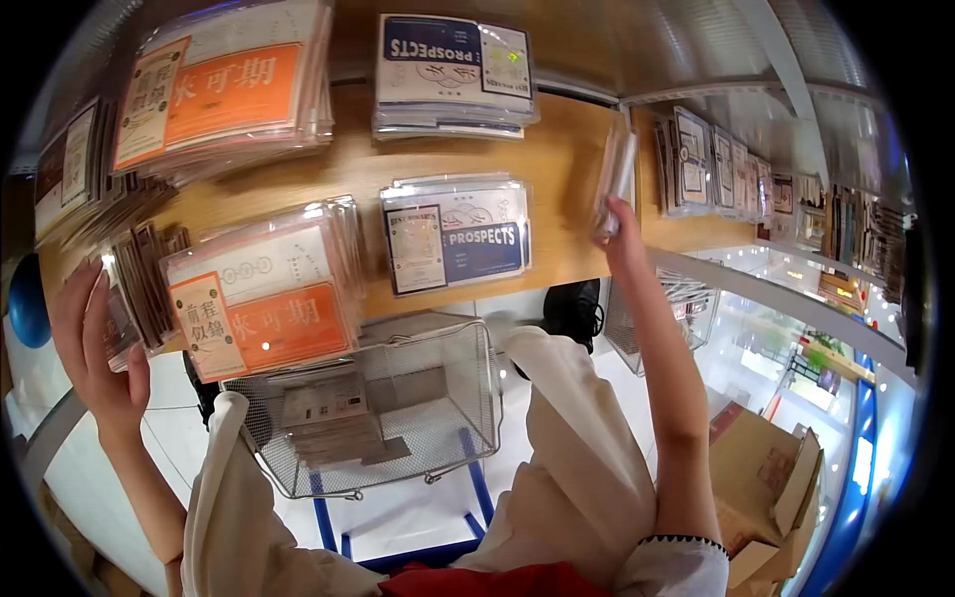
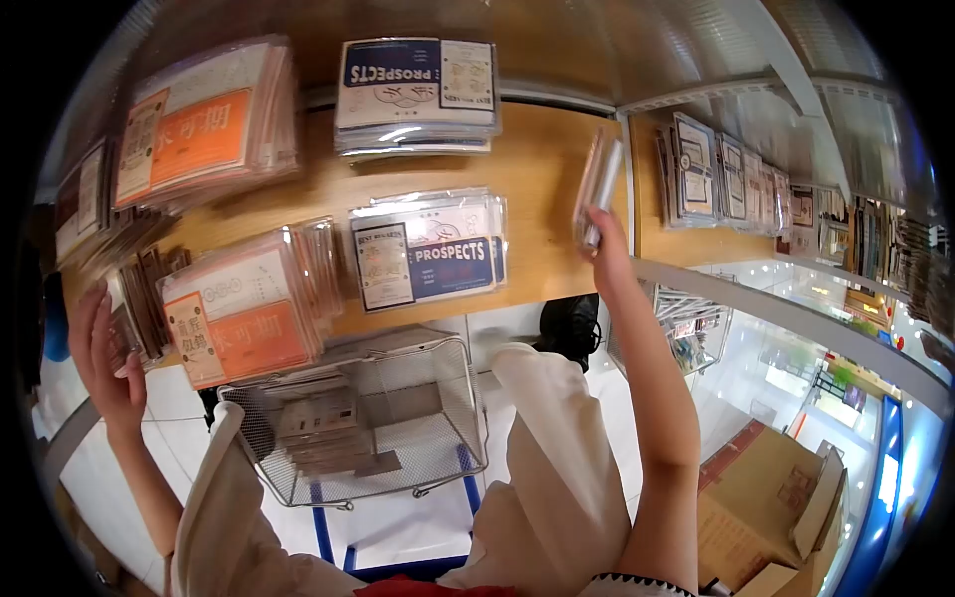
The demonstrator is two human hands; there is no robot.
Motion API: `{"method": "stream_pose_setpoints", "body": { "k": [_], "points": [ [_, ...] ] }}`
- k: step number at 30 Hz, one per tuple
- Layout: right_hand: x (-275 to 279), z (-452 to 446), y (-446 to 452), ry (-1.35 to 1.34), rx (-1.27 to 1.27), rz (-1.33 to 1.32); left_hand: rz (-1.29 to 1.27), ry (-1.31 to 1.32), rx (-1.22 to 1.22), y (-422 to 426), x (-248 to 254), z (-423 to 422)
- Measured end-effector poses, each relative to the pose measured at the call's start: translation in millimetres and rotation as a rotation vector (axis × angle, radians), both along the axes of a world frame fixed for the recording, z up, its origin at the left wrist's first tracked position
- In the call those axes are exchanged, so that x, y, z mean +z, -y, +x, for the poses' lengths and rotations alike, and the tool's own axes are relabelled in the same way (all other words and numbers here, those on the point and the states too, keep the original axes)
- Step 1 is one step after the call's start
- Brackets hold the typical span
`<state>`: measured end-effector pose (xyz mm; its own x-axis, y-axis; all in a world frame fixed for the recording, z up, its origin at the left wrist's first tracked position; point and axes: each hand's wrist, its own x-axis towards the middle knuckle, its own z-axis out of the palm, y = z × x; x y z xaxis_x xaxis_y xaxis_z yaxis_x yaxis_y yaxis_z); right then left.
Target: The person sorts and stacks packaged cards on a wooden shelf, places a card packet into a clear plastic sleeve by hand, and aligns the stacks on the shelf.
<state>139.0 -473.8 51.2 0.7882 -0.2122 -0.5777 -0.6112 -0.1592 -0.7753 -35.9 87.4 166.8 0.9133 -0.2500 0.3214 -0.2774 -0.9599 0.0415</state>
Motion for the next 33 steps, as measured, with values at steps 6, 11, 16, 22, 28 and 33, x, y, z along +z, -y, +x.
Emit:
{"method": "stream_pose_setpoints", "body": {
  "k": [6,11,16,22,28,33],
  "points": [
    [53,-42,-44,0.172,0.03,0.575,-0.066,0.055,-0.003,10,6,2],
    [111,-53,-105,0.231,0.328,0.178,-1.548,-0.371,-0.103,48,9,-2],
    [151,-52,-189,0.913,1.106,-0.403,-2.275,-1.192,-0.087,79,28,19],
    [163,-61,-245,0.959,1.523,-0.473,-2.337,-1.48,0.102,70,-12,-4],
    [153,-51,-216,0.702,1.203,-0.111,-2.503,-1.294,0.007,76,-25,-6],
    [159,-43,-192,0.554,0.551,0.516,-2.654,-1.263,-0.067,73,-27,-5]
  ]
}}
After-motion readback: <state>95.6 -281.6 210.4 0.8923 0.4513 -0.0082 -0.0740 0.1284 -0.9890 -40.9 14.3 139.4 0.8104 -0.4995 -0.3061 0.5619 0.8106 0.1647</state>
